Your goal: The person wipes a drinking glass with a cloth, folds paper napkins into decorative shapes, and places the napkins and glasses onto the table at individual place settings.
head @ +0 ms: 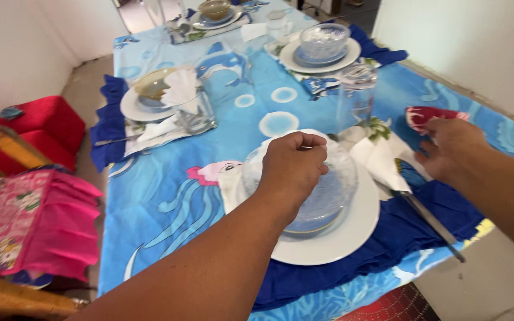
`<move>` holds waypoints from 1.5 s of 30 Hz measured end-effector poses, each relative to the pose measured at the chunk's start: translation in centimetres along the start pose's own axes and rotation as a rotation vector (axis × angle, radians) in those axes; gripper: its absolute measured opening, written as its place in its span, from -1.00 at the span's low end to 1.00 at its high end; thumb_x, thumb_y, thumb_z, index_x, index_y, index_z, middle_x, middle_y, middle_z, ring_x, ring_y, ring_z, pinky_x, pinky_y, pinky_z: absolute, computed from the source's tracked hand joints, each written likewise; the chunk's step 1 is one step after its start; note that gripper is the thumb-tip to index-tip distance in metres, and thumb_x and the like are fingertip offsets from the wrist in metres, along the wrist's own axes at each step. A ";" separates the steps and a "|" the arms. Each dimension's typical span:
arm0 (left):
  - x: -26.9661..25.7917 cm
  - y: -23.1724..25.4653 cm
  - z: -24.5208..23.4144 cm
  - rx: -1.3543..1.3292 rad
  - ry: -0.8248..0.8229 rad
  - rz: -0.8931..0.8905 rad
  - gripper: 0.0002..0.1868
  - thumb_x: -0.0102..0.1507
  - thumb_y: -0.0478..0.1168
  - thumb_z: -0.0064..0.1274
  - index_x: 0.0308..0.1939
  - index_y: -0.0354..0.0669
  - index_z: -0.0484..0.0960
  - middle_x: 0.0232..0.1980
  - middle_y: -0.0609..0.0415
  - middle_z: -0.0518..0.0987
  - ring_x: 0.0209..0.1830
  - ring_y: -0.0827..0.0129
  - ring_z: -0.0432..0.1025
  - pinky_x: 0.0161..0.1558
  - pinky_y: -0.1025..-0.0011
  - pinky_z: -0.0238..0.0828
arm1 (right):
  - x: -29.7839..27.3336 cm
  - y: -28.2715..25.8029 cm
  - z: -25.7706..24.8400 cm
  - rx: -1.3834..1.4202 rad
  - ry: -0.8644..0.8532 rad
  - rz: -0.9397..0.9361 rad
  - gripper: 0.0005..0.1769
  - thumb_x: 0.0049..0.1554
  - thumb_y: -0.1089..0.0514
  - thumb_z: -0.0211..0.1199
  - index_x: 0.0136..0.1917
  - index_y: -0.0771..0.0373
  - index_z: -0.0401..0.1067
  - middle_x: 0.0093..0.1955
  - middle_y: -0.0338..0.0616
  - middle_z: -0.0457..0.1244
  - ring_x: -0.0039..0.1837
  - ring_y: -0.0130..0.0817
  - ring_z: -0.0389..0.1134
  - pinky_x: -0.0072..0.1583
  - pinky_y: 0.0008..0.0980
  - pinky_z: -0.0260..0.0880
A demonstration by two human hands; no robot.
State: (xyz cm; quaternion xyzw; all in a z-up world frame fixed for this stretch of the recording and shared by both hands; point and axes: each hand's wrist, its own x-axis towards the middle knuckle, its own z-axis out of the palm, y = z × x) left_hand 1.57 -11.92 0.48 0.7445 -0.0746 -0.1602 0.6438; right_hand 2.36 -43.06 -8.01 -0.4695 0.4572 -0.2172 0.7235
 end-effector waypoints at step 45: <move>-2.2 0.8 -44.3 -0.498 -0.151 -0.128 -0.69 0.22 -0.24 0.12 0.00 -0.32 0.58 -0.10 -0.10 0.68 -0.19 0.21 0.60 -0.14 0.27 0.63 | -48.0 13.5 34.0 0.029 -0.423 -0.103 -0.67 0.13 0.12 0.28 0.16 0.22 0.42 0.08 -0.16 0.39 0.08 -0.31 0.38 0.21 -0.20 0.26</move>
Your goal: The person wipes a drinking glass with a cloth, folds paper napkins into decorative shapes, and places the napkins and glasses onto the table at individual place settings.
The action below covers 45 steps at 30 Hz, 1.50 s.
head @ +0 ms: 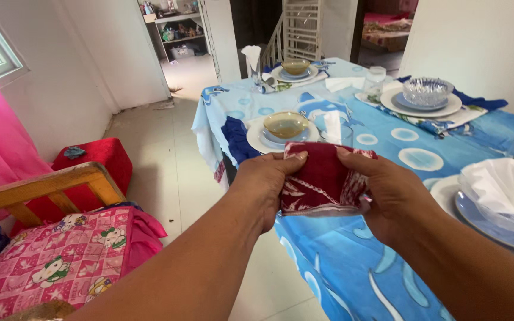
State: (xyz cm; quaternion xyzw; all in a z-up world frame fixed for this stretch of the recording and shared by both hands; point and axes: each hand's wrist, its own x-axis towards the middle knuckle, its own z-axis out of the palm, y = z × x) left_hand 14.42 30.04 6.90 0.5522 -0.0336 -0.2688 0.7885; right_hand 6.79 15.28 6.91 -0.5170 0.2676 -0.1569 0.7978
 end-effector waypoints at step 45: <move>34.3 -3.2 1.2 1.023 -0.386 0.176 0.39 -0.10 -0.06 0.48 0.53 -0.25 -0.25 0.49 -0.18 0.21 0.48 0.20 0.19 0.39 0.40 0.16 | 26.5 -0.7 -4.8 -0.149 0.764 0.064 -0.76 0.19 0.33 -0.03 0.09 0.28 0.40 -0.08 0.06 0.29 -0.11 -0.03 0.35 -0.06 0.02 0.42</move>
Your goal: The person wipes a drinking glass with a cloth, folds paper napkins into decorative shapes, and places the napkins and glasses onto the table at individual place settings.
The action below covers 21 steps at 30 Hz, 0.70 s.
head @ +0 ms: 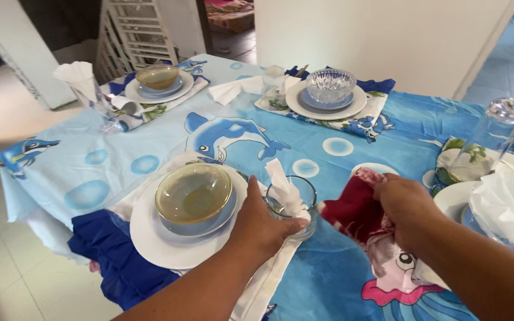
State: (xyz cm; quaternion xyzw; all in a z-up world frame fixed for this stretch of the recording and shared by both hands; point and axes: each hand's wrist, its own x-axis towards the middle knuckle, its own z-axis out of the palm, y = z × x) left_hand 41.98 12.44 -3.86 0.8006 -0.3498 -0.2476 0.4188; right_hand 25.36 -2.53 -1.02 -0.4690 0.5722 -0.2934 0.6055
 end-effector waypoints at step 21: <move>4.5 1.5 0.5 -0.130 -0.012 0.186 0.28 -0.07 -0.09 0.38 0.56 -0.04 -0.16 0.12 -0.06 0.61 0.08 0.17 0.54 0.05 0.30 0.46 | -3.3 -3.3 2.2 -0.315 -0.303 0.049 -0.53 0.15 0.25 -0.02 0.29 0.08 0.43 0.04 0.01 0.38 -0.06 -0.12 0.46 -0.10 -0.13 0.54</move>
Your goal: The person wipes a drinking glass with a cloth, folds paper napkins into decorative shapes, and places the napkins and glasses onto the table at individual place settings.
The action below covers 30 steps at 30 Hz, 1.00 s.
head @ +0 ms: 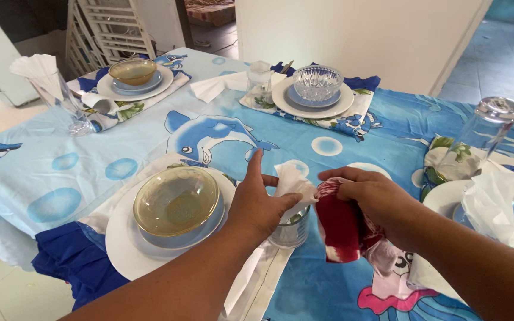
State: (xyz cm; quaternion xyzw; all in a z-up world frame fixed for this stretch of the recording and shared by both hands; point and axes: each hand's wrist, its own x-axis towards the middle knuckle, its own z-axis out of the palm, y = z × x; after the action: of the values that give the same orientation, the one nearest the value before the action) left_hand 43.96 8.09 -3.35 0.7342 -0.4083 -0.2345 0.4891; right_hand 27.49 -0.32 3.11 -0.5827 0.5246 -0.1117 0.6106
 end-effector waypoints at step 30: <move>4.2 2.3 -17.2 -0.599 0.176 -0.217 -0.35 0.10 -0.32 0.20 0.27 -0.19 0.37 -0.04 -0.08 0.63 -0.19 0.20 0.59 -0.12 0.26 0.60 | 1.5 -8.1 12.7 0.033 -0.428 0.033 -0.32 0.01 -0.22 0.36 0.15 0.38 0.48 -0.10 0.21 0.41 -0.25 -0.16 0.43 -0.28 -0.30 0.49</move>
State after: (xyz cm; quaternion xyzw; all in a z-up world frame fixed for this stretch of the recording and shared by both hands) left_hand 58.20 13.17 6.07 0.6145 -0.1967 -0.3304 0.6889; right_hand 41.78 3.76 6.14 -0.5743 0.3908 0.0159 0.7192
